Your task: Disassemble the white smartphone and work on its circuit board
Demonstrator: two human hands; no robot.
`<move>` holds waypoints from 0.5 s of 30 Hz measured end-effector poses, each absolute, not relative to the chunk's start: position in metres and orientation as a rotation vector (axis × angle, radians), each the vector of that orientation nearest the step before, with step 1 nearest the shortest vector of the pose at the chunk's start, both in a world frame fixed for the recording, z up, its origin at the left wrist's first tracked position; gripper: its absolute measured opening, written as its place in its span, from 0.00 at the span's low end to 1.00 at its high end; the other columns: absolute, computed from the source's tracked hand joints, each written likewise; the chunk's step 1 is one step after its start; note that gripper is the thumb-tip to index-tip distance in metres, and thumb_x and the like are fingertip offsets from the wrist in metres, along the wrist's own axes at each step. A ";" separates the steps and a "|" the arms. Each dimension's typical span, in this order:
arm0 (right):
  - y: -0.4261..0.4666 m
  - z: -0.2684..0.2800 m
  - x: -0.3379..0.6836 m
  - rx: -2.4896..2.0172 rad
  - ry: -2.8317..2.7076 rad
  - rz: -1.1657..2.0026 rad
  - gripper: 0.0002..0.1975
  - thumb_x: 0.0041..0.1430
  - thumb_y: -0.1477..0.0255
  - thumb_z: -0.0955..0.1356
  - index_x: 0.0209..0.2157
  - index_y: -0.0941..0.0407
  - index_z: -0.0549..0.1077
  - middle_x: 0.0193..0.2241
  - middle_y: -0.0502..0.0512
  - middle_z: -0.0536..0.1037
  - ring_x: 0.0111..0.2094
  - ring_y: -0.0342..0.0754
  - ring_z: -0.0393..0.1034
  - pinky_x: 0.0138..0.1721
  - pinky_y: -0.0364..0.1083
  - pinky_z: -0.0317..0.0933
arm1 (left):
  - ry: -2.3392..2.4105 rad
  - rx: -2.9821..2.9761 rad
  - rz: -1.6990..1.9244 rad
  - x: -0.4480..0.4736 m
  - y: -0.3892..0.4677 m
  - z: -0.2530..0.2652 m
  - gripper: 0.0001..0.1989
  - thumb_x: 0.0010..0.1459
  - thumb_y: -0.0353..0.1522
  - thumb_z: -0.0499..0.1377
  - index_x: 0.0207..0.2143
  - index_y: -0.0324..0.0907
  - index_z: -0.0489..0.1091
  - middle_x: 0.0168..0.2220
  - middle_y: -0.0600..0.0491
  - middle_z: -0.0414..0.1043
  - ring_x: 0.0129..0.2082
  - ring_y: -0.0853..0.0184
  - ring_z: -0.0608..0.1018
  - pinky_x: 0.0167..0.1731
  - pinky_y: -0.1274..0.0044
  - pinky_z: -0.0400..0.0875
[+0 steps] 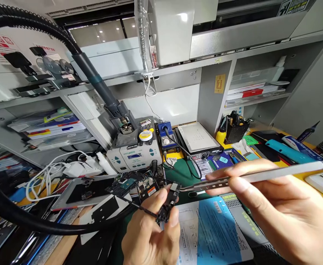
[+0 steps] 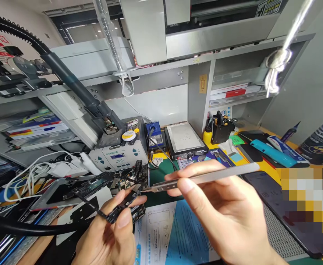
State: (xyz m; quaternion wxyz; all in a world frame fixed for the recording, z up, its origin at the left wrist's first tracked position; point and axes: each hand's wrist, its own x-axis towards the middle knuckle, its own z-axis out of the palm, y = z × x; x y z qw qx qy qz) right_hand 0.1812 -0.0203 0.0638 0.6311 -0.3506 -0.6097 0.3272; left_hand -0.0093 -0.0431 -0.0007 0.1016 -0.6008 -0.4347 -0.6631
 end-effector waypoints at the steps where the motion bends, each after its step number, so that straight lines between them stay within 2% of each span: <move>1: -0.021 0.064 0.182 -0.810 -1.436 0.710 0.05 0.61 0.72 0.72 0.37 0.48 0.79 0.34 0.46 0.81 0.31 0.44 0.81 0.36 0.37 0.77 | -1.286 -1.783 -1.921 -0.010 -0.044 0.000 0.22 0.55 0.25 0.65 0.53 0.41 0.74 0.41 0.50 0.83 0.30 0.63 0.84 0.29 0.76 0.81; 4: -0.022 0.063 0.183 -0.839 -1.476 0.603 0.05 0.60 0.73 0.72 0.34 0.47 0.80 0.31 0.47 0.81 0.29 0.45 0.81 0.33 0.37 0.77 | -1.308 -1.817 -1.832 -0.014 -0.047 0.001 0.22 0.56 0.26 0.65 0.54 0.40 0.73 0.40 0.48 0.83 0.29 0.63 0.84 0.28 0.77 0.81; 9: -0.022 0.062 0.186 -0.888 -1.487 0.540 0.06 0.58 0.71 0.72 0.36 0.46 0.81 0.30 0.48 0.83 0.26 0.48 0.79 0.27 0.40 0.77 | -1.310 -1.795 -1.830 -0.012 -0.048 0.000 0.23 0.55 0.25 0.65 0.54 0.39 0.73 0.41 0.48 0.83 0.31 0.63 0.85 0.33 0.76 0.82; 15: -0.020 0.063 0.189 -0.875 -1.581 0.467 0.08 0.59 0.72 0.71 0.35 0.43 0.81 0.29 0.46 0.82 0.26 0.47 0.79 0.28 0.39 0.76 | -1.235 -1.765 -1.804 -0.013 -0.044 0.001 0.21 0.53 0.25 0.66 0.51 0.39 0.75 0.40 0.50 0.83 0.30 0.66 0.84 0.29 0.80 0.80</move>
